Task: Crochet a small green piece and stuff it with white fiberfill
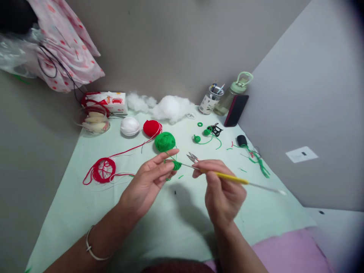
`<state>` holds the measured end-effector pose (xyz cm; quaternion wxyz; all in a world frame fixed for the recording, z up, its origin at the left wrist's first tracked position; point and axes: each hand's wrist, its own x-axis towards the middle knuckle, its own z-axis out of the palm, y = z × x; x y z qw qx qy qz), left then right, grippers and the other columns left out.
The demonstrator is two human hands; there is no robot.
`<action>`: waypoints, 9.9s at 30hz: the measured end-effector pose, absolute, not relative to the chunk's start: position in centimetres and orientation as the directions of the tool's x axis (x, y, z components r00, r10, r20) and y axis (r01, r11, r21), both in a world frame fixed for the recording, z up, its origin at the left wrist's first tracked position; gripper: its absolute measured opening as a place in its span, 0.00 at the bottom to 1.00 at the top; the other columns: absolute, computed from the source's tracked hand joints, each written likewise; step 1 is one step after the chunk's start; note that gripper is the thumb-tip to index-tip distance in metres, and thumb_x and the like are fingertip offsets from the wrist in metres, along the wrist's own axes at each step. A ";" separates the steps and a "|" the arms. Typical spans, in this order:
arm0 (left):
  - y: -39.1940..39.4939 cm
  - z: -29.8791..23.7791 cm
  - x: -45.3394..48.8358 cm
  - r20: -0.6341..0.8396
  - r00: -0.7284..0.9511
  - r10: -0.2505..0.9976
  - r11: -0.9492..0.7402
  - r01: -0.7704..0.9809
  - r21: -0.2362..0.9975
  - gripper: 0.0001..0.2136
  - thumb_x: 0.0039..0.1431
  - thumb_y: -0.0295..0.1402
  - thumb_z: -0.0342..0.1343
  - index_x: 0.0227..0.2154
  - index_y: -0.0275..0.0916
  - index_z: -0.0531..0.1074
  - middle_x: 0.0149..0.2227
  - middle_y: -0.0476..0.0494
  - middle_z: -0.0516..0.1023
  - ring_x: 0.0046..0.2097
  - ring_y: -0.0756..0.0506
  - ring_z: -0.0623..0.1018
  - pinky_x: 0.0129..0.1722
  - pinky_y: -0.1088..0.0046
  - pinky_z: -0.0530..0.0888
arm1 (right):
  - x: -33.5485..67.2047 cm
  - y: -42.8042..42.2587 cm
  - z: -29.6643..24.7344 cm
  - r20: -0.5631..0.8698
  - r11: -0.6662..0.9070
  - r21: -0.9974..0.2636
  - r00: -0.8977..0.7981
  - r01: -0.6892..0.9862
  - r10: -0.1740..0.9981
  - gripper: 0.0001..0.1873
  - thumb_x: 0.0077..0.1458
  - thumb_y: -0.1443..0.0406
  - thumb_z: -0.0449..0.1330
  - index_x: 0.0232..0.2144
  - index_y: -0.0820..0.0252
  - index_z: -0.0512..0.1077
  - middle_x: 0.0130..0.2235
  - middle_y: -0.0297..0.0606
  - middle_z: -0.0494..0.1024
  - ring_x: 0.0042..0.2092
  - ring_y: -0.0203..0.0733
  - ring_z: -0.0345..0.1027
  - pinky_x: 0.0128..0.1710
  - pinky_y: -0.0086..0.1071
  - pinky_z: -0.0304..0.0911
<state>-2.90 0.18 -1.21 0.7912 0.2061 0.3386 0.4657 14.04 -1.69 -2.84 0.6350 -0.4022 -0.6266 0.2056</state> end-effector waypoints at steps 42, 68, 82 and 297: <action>-0.5 -1.4 -2.6 -0.087 0.051 0.995 0.094 -0.163 0.982 0.15 0.59 0.30 0.68 0.48 0.47 0.84 0.36 0.48 0.75 0.41 0.44 0.72 0.49 0.67 0.68 | 14.1 -1.9 -2.6 0.591 0.580 -0.789 -0.009 0.201 0.807 0.13 0.72 0.68 0.56 0.48 0.52 0.80 0.41 0.39 0.87 0.38 0.43 0.81 0.39 0.41 0.79; -0.6 -2.0 -2.7 -0.120 0.098 0.988 0.139 -0.226 0.964 0.19 0.64 0.37 0.68 0.57 0.47 0.78 0.37 0.52 0.75 0.42 0.48 0.73 0.50 0.70 0.69 | 13.8 -1.4 -2.5 0.646 0.621 -0.745 0.033 0.246 0.762 0.13 0.71 0.72 0.55 0.45 0.54 0.79 0.39 0.38 0.85 0.37 0.40 0.78 0.37 0.37 0.76; 0.3 -1.6 -3.0 -0.333 0.362 0.870 0.491 -0.592 0.639 0.21 0.54 0.34 0.74 0.52 0.39 0.83 0.33 0.48 0.77 0.38 0.49 0.73 0.47 0.71 0.70 | 14.0 -1.5 -3.0 0.622 0.595 -0.776 0.099 0.209 0.777 0.13 0.70 0.70 0.58 0.47 0.52 0.82 0.38 0.38 0.84 0.35 0.41 0.78 0.37 0.38 0.75; -0.5 -1.7 -3.0 -0.194 0.312 0.930 0.317 -0.414 0.853 0.15 0.60 0.36 0.72 0.50 0.51 0.86 0.39 0.48 0.81 0.46 0.46 0.77 0.52 0.69 0.70 | 13.9 -0.9 -3.0 0.341 0.352 -0.929 0.106 -0.117 0.934 0.08 0.69 0.60 0.64 0.40 0.52 0.84 0.36 0.37 0.85 0.32 0.37 0.74 0.32 0.32 0.71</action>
